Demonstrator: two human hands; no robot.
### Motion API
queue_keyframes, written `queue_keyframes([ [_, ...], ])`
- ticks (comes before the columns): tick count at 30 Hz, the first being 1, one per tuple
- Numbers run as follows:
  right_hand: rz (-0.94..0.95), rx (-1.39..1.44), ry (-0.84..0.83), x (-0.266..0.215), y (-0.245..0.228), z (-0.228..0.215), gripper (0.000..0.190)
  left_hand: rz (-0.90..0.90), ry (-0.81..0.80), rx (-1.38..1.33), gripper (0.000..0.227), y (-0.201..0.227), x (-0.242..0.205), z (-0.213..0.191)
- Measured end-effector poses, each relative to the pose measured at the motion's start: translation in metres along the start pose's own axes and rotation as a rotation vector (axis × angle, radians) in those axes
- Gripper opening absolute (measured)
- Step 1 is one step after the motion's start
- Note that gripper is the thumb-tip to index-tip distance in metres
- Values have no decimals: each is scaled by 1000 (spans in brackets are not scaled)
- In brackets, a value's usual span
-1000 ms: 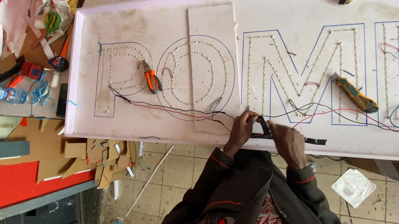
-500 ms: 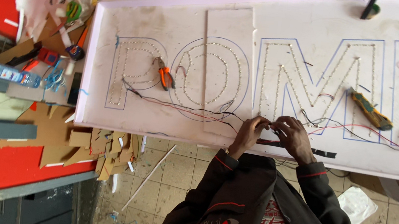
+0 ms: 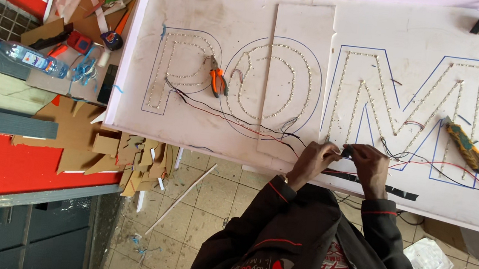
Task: The person connects and secures wires on a large white board with LED strips arranged to spell 'POMIS'. They use electrical tape to bundle and attach wires to the board surface, working along the letter outlines.
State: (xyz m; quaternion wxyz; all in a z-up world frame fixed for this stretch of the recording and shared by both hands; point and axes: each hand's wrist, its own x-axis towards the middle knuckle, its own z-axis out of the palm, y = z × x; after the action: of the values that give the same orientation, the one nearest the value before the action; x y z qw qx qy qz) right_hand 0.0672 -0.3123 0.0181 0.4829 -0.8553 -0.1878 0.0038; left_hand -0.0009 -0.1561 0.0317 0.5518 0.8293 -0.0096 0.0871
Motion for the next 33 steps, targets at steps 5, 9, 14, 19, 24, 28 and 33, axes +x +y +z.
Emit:
queue_keyframes([
  [5,177,42,-33,2,-7,7,3,145,-5,298,11,-23,-5,14],
  [9,258,0,-42,4,1,13,3,202,12,437,9,-29,-8,23],
  [14,258,-92,-28,2,8,17,7,185,2,487,7,-44,-13,37],
  [19,221,-162,9,6,28,24,6,189,7,482,6,-46,-11,40],
  [24,161,-178,42,8,36,28,12,154,-82,531,11,-55,-12,52],
  [28,194,-153,63,7,20,22,19,165,-173,467,12,-66,-9,49],
  [33,200,-65,-44,15,-21,-4,46,19,-311,173,18,-38,0,22],
])
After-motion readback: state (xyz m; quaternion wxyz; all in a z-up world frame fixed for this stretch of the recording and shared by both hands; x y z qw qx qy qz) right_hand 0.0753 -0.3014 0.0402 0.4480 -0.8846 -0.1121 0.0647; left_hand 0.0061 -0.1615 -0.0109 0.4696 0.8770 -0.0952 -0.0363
